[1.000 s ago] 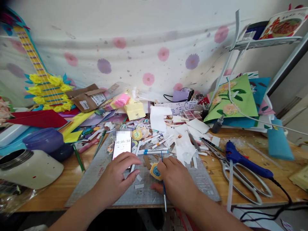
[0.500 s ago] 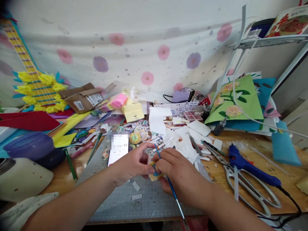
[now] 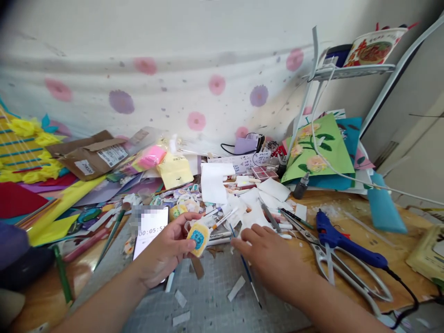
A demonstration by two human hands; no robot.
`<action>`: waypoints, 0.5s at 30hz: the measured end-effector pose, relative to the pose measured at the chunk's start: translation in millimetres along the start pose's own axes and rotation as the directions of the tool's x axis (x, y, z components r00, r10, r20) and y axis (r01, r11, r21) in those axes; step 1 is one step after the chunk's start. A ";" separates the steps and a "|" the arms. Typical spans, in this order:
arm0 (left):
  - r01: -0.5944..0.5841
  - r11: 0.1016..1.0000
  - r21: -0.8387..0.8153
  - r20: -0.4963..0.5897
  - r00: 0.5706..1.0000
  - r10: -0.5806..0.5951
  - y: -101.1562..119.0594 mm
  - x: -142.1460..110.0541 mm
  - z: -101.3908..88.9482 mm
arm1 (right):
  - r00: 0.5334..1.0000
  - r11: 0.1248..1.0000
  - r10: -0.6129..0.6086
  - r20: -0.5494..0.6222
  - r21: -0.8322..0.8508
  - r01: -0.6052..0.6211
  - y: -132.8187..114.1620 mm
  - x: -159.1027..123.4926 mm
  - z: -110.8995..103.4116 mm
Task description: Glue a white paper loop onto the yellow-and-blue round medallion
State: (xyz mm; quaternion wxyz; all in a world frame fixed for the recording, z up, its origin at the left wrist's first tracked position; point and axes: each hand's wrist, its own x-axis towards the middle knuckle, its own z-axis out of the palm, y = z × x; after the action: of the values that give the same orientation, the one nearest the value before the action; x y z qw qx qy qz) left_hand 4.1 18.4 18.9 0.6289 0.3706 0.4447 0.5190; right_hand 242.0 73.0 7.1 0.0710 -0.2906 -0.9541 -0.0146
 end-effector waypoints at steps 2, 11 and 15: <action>0.013 0.997 -0.081 0.007 1.000 -0.012 -2.1 -1.1 0.0 | 0.994 0.996 0.078 -0.082 0.046 -0.075 23.2 -14.2 -11.4; 0.063 0.984 -0.166 -0.065 0.995 -0.075 -13.7 -1.8 -9.7 | 0.754 0.772 0.628 -0.192 0.028 -0.635 113.9 -140.4 -20.7; 0.067 0.989 -0.132 -0.014 0.997 -0.070 -13.9 -0.7 -6.1 | 0.707 0.715 0.698 -0.112 0.053 -0.698 130.3 -146.5 6.7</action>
State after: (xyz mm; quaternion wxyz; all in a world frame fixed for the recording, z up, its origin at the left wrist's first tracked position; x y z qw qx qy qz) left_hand 2.8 15.1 4.1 0.6653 0.3080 0.4278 0.5286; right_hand 433.9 100.8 -22.3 0.1311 -0.6278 -0.7673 -0.0013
